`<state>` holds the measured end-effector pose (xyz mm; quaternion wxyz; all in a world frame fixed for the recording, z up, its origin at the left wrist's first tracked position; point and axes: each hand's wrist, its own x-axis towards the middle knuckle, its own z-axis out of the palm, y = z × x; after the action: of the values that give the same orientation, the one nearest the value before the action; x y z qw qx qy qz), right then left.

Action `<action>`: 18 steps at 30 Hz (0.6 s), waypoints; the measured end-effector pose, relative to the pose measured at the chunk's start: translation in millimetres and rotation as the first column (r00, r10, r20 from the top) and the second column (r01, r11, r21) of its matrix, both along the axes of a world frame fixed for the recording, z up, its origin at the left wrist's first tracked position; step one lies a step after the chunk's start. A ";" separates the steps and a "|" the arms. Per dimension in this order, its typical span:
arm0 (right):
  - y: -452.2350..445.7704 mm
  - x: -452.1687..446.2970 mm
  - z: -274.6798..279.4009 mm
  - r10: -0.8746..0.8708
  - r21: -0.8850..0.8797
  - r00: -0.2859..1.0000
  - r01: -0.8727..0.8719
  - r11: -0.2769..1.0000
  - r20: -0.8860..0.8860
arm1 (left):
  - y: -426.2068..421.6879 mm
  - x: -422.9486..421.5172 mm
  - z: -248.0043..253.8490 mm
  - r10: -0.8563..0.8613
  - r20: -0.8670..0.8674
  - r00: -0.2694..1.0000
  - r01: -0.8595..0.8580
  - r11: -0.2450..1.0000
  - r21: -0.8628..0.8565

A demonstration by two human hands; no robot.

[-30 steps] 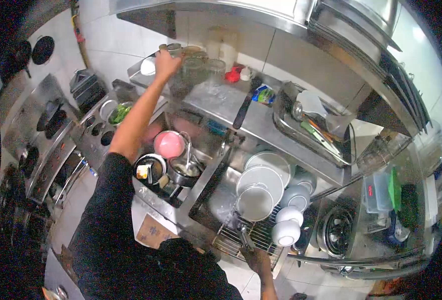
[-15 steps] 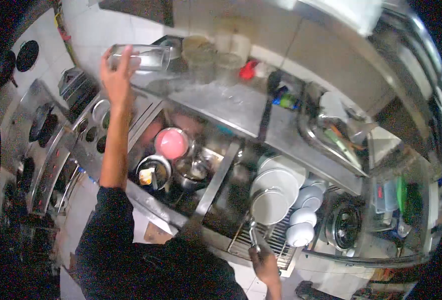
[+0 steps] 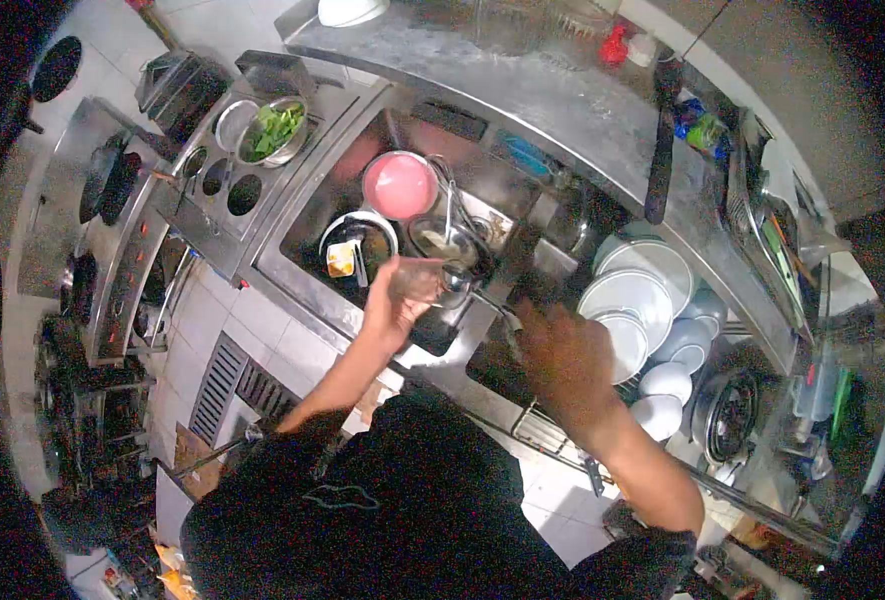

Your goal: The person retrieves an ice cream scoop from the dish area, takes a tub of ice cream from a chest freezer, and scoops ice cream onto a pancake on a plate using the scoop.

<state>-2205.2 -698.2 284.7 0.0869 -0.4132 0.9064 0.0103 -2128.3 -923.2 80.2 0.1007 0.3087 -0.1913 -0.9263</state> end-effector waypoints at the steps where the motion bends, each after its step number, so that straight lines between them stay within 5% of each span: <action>1: -6.3 -4.7 -15.0 -0.012 0.007 1.000 0.012 1.000 -0.002 | 6.0 0.3 -8.3 -0.024 0.050 0.998 0.021 0.998 0.052; 5: -37.1 -22.5 -43.6 0.025 0.288 0.999 -0.034 0.957 0.036 | 29.9 -6.0 -70.3 -0.091 0.054 0.994 0.086 0.992 0.089; 6: -44.1 -25.4 -47.0 0.019 0.381 0.993 -0.062 0.922 0.114 | 19.0 -5.8 -87.5 -0.197 -0.341 0.919 0.323 0.874 0.364; 7: -47.2 -26.8 -57.3 0.009 0.385 0.993 -0.054 0.921 0.116 | 29.0 -8.9 -104.8 -0.204 -0.340 0.918 0.330 0.869 0.368; 9: -48.4 -30.3 -85.0 0.013 0.322 0.996 -0.042 0.946 0.093 | 58.6 -24.8 -66.5 -0.201 0.072 0.977 0.191 0.974 0.121; 14: -33.6 -36.3 -96.2 -0.017 0.211 0.988 -0.016 0.977 0.153 | 84.7 -53.4 -126.5 -0.305 -0.168 0.937 0.335 0.923 0.192; 17: -15.5 -45.2 -56.4 -0.074 0.122 0.963 0.044 0.992 0.258 | 105.9 -67.4 -145.4 -0.306 -0.249 0.919 0.265 0.947 -0.183; 18: -8.2 -50.6 -44.7 -0.101 0.087 0.947 0.078 0.993 0.304 | 103.1 -70.7 -142.0 -0.301 -0.246 0.921 0.263 0.948 -0.177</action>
<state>-2255.8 -706.4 240.0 0.2427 -0.3645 0.8987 -0.0249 -2199.0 -820.1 -61.8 0.0127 0.1409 -0.2832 -0.9486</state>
